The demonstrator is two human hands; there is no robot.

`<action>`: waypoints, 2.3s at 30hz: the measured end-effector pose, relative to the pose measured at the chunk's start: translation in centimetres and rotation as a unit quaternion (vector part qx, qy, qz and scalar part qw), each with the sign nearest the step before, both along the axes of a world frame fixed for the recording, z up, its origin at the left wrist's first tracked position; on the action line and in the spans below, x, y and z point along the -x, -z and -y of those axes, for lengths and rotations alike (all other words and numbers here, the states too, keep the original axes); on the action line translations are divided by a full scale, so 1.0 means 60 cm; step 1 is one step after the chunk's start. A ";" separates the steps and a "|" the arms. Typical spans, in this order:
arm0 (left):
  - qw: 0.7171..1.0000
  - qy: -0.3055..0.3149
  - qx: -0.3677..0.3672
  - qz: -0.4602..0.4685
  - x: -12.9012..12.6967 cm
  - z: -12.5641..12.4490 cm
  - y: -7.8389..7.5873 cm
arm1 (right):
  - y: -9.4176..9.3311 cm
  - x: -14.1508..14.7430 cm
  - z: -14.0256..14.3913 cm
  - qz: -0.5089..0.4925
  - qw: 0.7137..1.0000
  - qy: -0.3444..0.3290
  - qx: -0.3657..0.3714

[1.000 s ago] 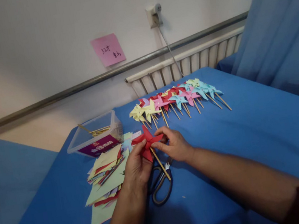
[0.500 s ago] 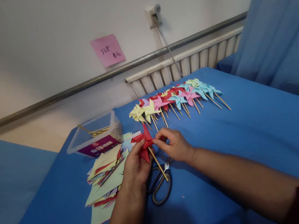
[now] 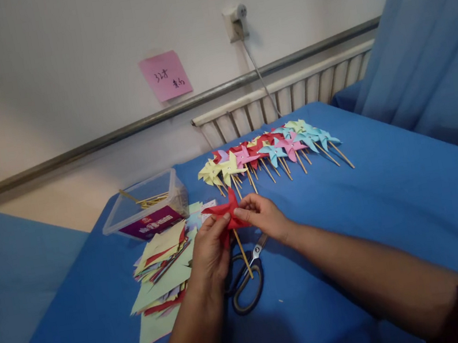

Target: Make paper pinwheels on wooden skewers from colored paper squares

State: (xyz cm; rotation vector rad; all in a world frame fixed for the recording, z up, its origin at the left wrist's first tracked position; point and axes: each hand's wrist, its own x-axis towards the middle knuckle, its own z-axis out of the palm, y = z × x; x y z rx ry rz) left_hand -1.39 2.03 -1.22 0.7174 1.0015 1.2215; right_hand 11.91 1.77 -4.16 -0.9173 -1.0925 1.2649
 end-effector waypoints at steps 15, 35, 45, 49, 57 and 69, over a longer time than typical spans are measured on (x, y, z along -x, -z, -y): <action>0.996 0.071 0.035 0.029 -0.001 0.009 -0.015 | -0.007 -0.018 -0.011 -0.077 0.994 -0.024 0.073; 0.989 0.125 0.052 0.063 0.002 0.012 -0.016 | -0.007 -0.023 -0.013 -0.171 0.979 -0.068 0.084; 0.994 0.099 0.041 0.030 0.003 0.007 0.003 | 0.013 -0.014 -0.013 -0.033 0.998 -0.045 0.033; 0.993 0.104 0.048 0.023 0.006 0.004 0.009 | 0.006 -0.011 -0.007 -0.044 0.996 -0.056 0.052; 0.997 -0.001 0.033 0.074 0.013 -0.011 0.001 | 0.008 0.007 0.002 -0.099 0.979 -0.076 0.159; 0.993 -0.045 0.043 0.096 0.017 -0.016 -0.004 | 0.026 0.020 0.013 -0.002 0.960 -0.253 0.116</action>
